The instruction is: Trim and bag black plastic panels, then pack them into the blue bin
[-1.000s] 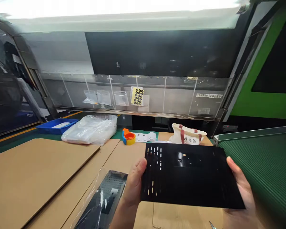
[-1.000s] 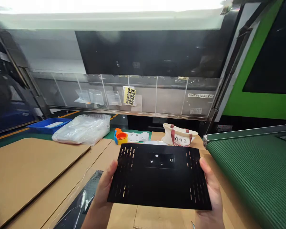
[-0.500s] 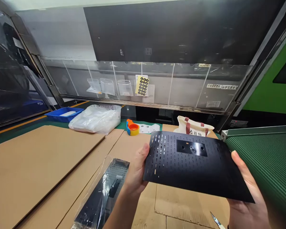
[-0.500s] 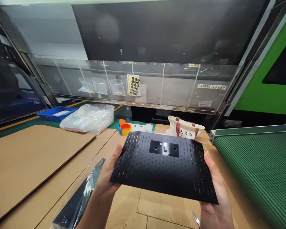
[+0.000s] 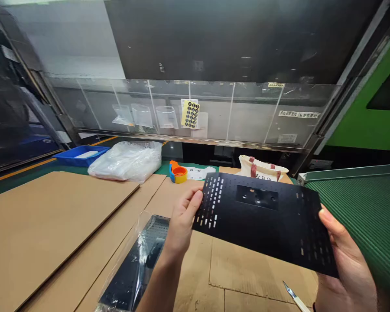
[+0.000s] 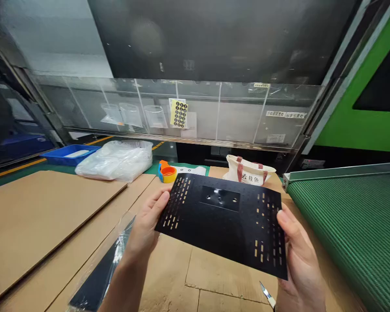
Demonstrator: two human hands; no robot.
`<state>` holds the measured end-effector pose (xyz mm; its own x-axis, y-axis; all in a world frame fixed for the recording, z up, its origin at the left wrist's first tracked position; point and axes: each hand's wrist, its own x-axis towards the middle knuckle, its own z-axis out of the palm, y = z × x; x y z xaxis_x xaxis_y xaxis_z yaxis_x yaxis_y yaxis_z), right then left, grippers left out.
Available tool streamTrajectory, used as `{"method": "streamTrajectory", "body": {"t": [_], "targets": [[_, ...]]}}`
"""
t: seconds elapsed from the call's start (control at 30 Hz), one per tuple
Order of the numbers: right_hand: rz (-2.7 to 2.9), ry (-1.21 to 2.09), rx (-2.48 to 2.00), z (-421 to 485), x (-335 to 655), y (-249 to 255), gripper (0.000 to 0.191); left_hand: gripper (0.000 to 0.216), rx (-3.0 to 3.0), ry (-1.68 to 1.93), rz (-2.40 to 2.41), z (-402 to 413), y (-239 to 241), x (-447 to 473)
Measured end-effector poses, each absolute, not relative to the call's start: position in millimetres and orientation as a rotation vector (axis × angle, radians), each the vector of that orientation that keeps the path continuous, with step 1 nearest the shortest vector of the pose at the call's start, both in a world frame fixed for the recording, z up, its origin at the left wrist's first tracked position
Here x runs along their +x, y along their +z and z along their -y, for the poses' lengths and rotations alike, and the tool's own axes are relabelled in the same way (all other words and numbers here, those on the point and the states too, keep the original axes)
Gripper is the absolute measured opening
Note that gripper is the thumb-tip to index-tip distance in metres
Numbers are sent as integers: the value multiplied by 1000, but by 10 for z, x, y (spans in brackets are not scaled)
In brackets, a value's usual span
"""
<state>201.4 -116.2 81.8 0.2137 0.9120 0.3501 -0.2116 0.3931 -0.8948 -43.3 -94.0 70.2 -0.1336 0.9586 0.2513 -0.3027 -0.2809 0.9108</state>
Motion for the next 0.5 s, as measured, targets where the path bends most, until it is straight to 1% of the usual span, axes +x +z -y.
{"method": "streamTrajectory", "body": {"t": [0.13,0.23,0.3,0.4,0.43,0.5], "targets": [[978,1014,-732,1173,1966,808,24,35,1353,1637,-1083,903,696,-532],[1142,897,-663,1204,1902,755,21,41,1449,1687,-1181,893,684,-530],[1345,701,-681,1243,1871,724,25,47,1463,1747,-1221,886,651,-505],[1656,262,-680,1304,1853,703,46,52,1312,1851,-1140,895,613,-439],[1727,110,-650,1316,1853,699,52,50,1218,1895,-1068,911,619,-407],[1790,-156,-601,1314,1851,685,59,37,1049,2032,-896,966,661,-322]]}}
